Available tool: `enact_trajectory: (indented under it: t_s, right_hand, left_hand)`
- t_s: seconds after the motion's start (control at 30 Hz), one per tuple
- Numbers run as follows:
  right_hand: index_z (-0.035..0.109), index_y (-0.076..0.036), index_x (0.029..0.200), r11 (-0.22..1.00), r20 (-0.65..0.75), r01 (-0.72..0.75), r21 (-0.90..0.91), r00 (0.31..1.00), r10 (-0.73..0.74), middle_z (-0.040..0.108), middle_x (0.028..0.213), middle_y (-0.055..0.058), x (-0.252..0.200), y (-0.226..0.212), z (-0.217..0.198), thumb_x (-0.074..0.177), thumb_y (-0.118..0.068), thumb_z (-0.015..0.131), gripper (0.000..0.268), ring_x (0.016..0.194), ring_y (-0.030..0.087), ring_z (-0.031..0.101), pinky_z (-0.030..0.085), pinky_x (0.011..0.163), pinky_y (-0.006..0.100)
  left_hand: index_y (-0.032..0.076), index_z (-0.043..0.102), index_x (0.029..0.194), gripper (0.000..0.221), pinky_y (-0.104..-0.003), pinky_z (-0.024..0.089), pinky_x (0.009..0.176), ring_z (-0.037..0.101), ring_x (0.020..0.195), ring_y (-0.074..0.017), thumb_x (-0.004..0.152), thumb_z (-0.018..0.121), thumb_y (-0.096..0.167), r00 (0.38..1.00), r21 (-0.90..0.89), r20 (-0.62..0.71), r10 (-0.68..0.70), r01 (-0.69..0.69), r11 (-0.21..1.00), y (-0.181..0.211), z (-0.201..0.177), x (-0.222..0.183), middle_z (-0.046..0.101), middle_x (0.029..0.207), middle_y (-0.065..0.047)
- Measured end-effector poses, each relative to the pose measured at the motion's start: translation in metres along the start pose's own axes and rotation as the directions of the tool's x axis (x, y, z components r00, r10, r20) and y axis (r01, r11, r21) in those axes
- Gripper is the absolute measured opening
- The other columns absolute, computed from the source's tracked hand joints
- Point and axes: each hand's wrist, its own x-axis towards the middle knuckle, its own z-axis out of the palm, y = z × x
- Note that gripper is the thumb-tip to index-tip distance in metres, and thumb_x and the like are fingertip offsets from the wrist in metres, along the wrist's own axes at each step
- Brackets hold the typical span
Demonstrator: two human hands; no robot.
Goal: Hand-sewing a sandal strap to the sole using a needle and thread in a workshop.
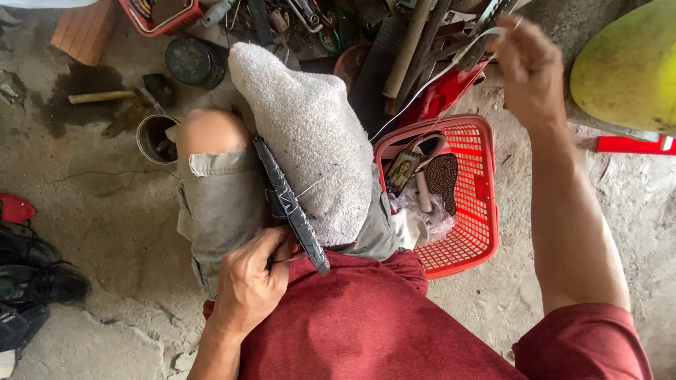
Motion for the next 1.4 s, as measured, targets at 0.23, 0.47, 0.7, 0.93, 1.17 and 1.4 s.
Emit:
enact_trajectory:
  t_s: [0.23,0.47,0.7,0.93,1.17,1.4]
  right_hand:
    - [0.060,0.000,0.089,0.978,-0.252,0.104,-0.180,0.956,-0.148,0.045,0.159,0.023,-0.032,0.013,0.006,0.109,0.006,0.051,0.023,0.152,0.038,0.040,0.041,0.126,0.065]
    - [0.064,0.011,0.100,0.862,-0.457,0.110,-0.495,0.811,-0.365,0.044,0.158,0.028,-0.098,0.000,-0.016,0.112,0.012,0.056,0.014,0.152,0.042,0.038,0.032,0.129,0.068]
    - [0.075,0.008,0.120,0.713,-0.491,-0.171,-0.680,0.829,-0.269,0.070,0.110,0.021,-0.202,0.003,-0.049,0.116,0.012,0.064,0.012,0.101,0.033,0.062,0.051,0.086,0.044]
    - [0.071,-0.018,0.117,0.895,-0.723,-0.119,0.429,0.548,0.420,0.075,0.129,0.004,-0.258,-0.061,-0.044,0.110,-0.035,0.066,0.019,0.123,0.016,0.075,0.071,0.102,0.035]
    - [0.071,0.005,0.087,0.342,0.022,-0.939,-0.024,0.342,0.940,0.068,0.074,0.018,-0.390,-0.004,0.009,0.111,-0.016,0.042,0.043,0.059,0.024,0.060,0.056,0.055,0.036]
    - [0.078,-0.010,0.109,0.405,-0.123,-0.850,-0.337,0.467,0.876,0.080,0.089,0.006,-0.402,0.029,0.074,0.097,-0.036,0.062,0.033,0.062,0.022,0.071,0.056,0.068,0.039]
  left_hand:
    - [0.005,0.063,0.088,0.018,-0.033,0.050,0.057,0.061,0.062,-0.0168,0.080,0.054,-0.009,1.000,-0.022,0.002,0.021,-0.021,1.000,-0.005,-0.001,-0.005,0.067,0.078,-0.003]
    - [0.004,0.064,0.089,0.017,-0.031,0.055,0.055,0.064,0.062,-0.0157,0.083,0.055,-0.009,0.999,-0.018,0.001,0.036,-0.036,0.999,-0.008,-0.001,-0.004,0.070,0.078,-0.003]
    - [0.009,0.056,0.078,0.015,-0.032,0.042,0.050,0.050,0.054,-0.0131,0.088,0.060,-0.002,0.998,-0.034,0.030,0.051,-0.050,0.998,-0.007,-0.006,0.002,0.057,0.066,0.000]
    - [0.008,0.057,0.080,0.013,-0.037,0.041,0.055,0.047,0.055,-0.0197,0.091,0.062,0.003,0.999,-0.048,0.029,0.027,-0.026,0.999,-0.008,-0.009,-0.001,0.057,0.066,-0.003]
    - [0.009,0.061,0.087,0.010,-0.038,0.049,0.057,0.065,0.061,-0.0226,0.097,0.059,0.010,0.999,-0.064,0.041,0.026,-0.023,0.998,-0.012,-0.013,-0.003,0.071,0.077,-0.004]
    - [0.008,0.060,0.088,0.007,-0.040,0.045,0.057,0.060,0.058,-0.0243,0.093,0.058,0.003,0.999,-0.100,0.028,0.038,-0.035,0.994,-0.013,-0.012,-0.004,0.067,0.073,-0.006]
